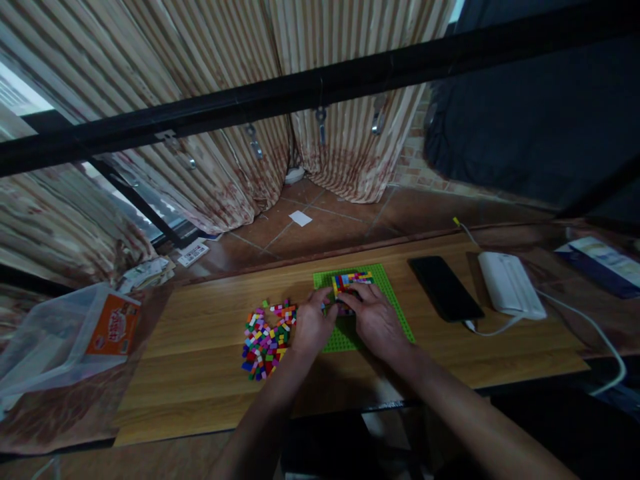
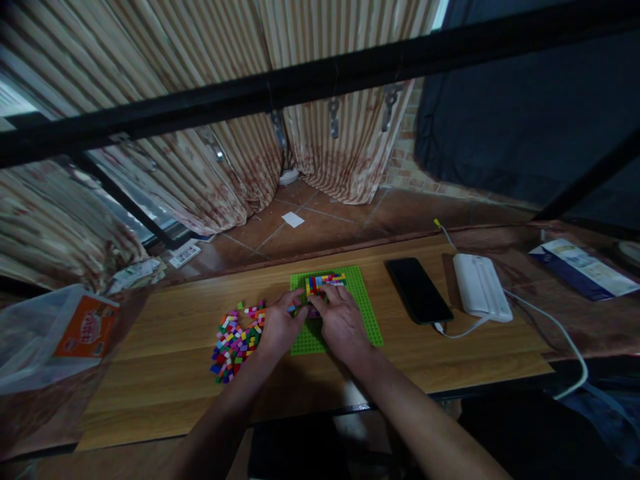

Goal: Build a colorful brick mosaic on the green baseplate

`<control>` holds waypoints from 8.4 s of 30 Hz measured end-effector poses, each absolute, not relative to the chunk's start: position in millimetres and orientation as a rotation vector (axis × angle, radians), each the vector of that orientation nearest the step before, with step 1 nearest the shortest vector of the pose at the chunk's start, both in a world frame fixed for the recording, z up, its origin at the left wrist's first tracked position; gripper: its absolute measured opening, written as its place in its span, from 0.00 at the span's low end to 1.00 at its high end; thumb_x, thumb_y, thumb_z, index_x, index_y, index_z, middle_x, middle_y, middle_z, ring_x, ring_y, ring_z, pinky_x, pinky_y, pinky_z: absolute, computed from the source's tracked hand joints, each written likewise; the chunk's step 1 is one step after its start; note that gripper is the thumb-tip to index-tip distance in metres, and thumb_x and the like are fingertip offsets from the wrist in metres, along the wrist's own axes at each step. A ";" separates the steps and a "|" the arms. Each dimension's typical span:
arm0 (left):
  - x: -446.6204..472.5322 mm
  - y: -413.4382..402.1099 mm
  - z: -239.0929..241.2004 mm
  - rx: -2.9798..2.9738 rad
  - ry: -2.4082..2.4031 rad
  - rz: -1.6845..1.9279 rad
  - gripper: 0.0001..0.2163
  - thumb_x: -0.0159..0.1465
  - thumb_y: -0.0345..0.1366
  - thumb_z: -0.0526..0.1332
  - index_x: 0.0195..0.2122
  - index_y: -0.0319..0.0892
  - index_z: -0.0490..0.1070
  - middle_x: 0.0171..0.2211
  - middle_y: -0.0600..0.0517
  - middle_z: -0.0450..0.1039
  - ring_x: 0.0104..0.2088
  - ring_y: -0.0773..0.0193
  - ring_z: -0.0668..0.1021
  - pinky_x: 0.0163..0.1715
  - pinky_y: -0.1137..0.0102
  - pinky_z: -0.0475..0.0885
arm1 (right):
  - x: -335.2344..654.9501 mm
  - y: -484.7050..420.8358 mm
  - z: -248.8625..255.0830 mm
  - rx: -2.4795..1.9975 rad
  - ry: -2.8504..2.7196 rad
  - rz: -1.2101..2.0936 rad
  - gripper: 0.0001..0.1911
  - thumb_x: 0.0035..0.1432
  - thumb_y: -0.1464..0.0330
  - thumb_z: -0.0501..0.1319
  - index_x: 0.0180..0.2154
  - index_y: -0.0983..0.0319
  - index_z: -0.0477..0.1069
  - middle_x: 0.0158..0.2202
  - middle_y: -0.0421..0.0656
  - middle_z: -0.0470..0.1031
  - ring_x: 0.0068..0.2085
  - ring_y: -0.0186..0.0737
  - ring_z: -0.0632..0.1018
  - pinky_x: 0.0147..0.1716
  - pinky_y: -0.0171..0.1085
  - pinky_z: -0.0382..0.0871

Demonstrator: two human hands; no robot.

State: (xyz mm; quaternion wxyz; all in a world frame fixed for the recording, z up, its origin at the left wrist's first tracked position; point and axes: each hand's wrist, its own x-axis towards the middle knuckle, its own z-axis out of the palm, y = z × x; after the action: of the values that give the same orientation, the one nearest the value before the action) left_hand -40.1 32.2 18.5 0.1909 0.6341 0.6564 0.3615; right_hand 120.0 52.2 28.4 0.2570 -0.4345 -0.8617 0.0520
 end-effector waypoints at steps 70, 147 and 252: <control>-119.2 -12.6 45.5 1.748 2.380 0.399 0.11 0.64 0.29 0.54 0.40 0.39 0.76 0.40 0.42 0.77 0.38 0.56 0.79 0.39 0.67 0.71 | 128.3 39.3 34.5 -1.239 -1.790 0.823 0.10 0.59 0.61 0.60 0.38 0.59 0.76 0.37 0.44 0.81 0.37 0.44 0.81 0.40 0.42 0.73; -90.7 -93.2 13.5 1.549 1.910 1.270 0.11 0.68 0.30 0.53 0.46 0.43 0.73 0.41 0.46 0.75 0.41 0.62 0.77 0.42 0.68 0.74 | -8.8 70.9 3.2 -1.223 -2.451 0.535 0.14 0.64 0.68 0.55 0.47 0.64 0.76 0.44 0.50 0.74 0.48 0.45 0.73 0.52 0.41 0.64; -7.4 -46.2 21.0 0.553 1.117 0.865 0.12 0.52 0.41 0.65 0.22 0.41 0.65 0.20 0.57 0.62 0.18 0.75 0.59 0.19 0.74 0.48 | 180.9 57.7 7.3 -1.384 -1.403 0.921 0.14 0.52 0.58 0.65 0.34 0.61 0.81 0.37 0.48 0.82 0.39 0.47 0.80 0.42 0.44 0.72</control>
State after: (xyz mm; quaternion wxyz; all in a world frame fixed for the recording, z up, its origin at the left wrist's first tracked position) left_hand -7.4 -46.2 21.0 0.7257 0.2507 0.5067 0.3923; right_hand 180.9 57.7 7.3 0.4645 -0.5633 -0.5713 0.3750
